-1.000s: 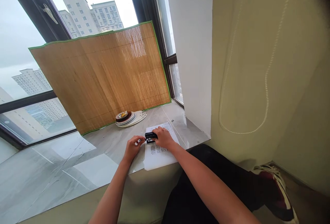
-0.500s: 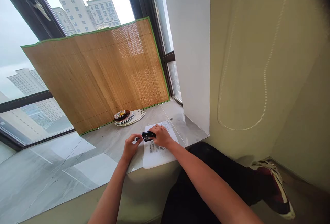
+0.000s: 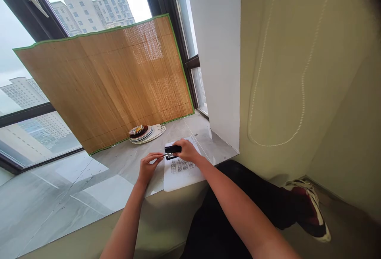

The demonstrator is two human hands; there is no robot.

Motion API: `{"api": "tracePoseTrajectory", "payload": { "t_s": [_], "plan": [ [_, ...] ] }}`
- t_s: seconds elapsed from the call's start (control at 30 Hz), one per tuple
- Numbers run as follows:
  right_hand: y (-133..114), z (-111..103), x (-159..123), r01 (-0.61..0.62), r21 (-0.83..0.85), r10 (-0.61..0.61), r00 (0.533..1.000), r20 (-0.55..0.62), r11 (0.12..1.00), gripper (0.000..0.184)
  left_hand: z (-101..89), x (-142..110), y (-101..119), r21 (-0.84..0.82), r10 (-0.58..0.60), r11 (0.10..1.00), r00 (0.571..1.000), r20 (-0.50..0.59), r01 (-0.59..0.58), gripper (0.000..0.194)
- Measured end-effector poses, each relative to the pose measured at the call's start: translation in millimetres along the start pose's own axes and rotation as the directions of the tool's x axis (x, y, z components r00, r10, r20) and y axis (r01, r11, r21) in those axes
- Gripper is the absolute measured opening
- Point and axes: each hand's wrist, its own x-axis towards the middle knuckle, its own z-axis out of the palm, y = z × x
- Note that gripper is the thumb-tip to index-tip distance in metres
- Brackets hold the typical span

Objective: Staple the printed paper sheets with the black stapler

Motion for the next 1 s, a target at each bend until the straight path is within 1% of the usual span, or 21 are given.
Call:
{"api": "tracePoseTrajectory", "payload": {
  "t_s": [0.03, 0.1, 0.2, 0.27, 0.37, 0.47, 0.57, 0.6, 0.67, 0.77, 0.83, 0.9, 0.97, 1.0],
  "plan": [
    [2.1, -4.4, 1.1, -0.025, 0.012, 0.025, 1.0, 0.004, 1.0, 0.037, -0.1, -0.2, -0.1, -0.014, -0.014, 1.0, 1.0, 0.012, 0.014, 0.011],
    [7.0, -12.8, 3.2, -0.039, 0.044, 0.038, 0.999, 0.015, 0.998, 0.037, -0.3, -0.6, -2.0, -0.034, -0.031, 0.999, 0.998, 0.052, 0.033, 0.013],
    [14.7, -22.7, 6.1, -0.021, 0.131, 0.014, 0.999, 0.049, 0.991, 0.036, -1.6, -1.3, -6.2, -0.036, -0.036, 0.999, 0.993, 0.117, 0.041, 0.017],
    [18.7, -25.6, 7.5, -0.018, 0.201, 0.002, 0.997, 0.079, 0.979, 0.036, -2.8, -1.9, -7.8, -0.039, -0.025, 0.999, 0.992, 0.128, 0.03, 0.018],
    [20.7, -21.7, 8.6, -0.013, 0.291, -0.021, 0.993, 0.113, 0.957, 0.033, -2.7, -2.0, -8.6, -0.027, 0.028, 0.999, 0.995, 0.094, -0.026, 0.017],
    [17.7, -8.1, 9.1, 0.032, 0.346, -0.093, 0.983, 0.16, 0.938, 0.032, 1.1, -0.6, -9.7, 0.015, 0.052, 0.998, 0.996, 0.072, -0.053, 0.023],
    [13.1, 7.5, 9.7, 0.094, 0.338, -0.162, 0.971, 0.177, 0.936, 0.035, 5.6, 1.6, -10.7, 0.038, 0.04, 0.998, 0.997, 0.066, -0.042, 0.037],
    [12.0, 11.4, 9.7, 0.112, 0.323, -0.176, 0.969, 0.176, 0.94, 0.036, 6.5, 2.1, -10.7, 0.047, 0.039, 0.998, 0.997, 0.072, -0.042, 0.039],
    [10.5, 16.3, 9.0, 0.146, 0.29, -0.206, 0.96, 0.188, 0.946, 0.037, 7.3, 2.8, -10.0, 0.069, 0.042, 0.996, 0.993, 0.107, -0.049, 0.039],
    [8.1, 17.9, 5.5, 0.17, 0.253, -0.226, 0.95, 0.214, 0.952, 0.039, 7.1, 3.2, -9.0, 0.083, 0.055, 0.994, 0.983, 0.178, -0.07, 0.038],
    [5.5, 16.3, 2.7, 0.154, 0.264, -0.211, 0.956, 0.205, 0.952, 0.037, 6.8, 3.4, -9.1, 0.079, 0.065, 0.994, 0.981, 0.183, -0.08, 0.038],
    [4.2, 10.7, 1.5, 0.124, 0.279, -0.177, 0.969, 0.172, 0.952, 0.032, 6.7, 3.4, -9.2, 0.094, 0.057, 0.993, 0.987, 0.15, -0.072, 0.036],
    [8.0, -1.8, 2.5, 0.09, 0.274, -0.127, 0.984, 0.121, 0.958, 0.029, 7.3, 3.2, -8.4, 0.12, 0.045, 0.991, 0.991, 0.13, -0.06, 0.03],
    [12.7, -11.3, 3.3, 0.072, 0.258, -0.097, 0.992, 0.086, 0.964, 0.029, 8.0, 2.9, -7.6, 0.129, 0.043, 0.99, 0.987, 0.154, -0.064, 0.026]
  ]
}}
